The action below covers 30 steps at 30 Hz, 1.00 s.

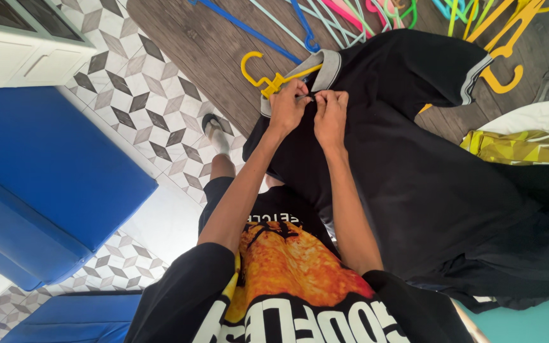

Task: The person buttons a plaid shirt, places it on a hanger, and hangs it on a clothing rack. They then pick up a black jacket, place it on a hanger, and hang it on the rack.

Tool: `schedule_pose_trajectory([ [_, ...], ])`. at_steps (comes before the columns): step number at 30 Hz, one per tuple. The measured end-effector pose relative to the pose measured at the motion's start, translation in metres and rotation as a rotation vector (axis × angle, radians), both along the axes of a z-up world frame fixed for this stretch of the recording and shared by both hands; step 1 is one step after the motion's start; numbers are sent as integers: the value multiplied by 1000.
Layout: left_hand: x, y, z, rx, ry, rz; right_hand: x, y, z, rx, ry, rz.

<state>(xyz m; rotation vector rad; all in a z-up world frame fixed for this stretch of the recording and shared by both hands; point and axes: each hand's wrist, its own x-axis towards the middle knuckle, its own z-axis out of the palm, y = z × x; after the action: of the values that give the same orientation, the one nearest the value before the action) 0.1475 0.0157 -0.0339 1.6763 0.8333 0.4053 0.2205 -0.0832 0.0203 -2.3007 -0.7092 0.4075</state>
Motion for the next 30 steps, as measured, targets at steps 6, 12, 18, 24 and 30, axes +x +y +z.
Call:
schedule_pose_trajectory([
  [6, 1, 1, -8, -164, -95, 28, -1, 1, 5, 22, -31, 2],
  [12, 0, 0, -23, -193, -127, 37, 1, -3, -4, 71, 16, -2],
  [18, 1, 4, -31, -222, -94, 5, 11, -5, 9, 32, 28, 103],
  [24, 4, 10, -24, -283, -37, -19, -6, -5, 14, 26, -178, 109],
  [30, 8, 1, -27, -47, -65, 37, -22, -7, 4, 65, -289, 92],
])
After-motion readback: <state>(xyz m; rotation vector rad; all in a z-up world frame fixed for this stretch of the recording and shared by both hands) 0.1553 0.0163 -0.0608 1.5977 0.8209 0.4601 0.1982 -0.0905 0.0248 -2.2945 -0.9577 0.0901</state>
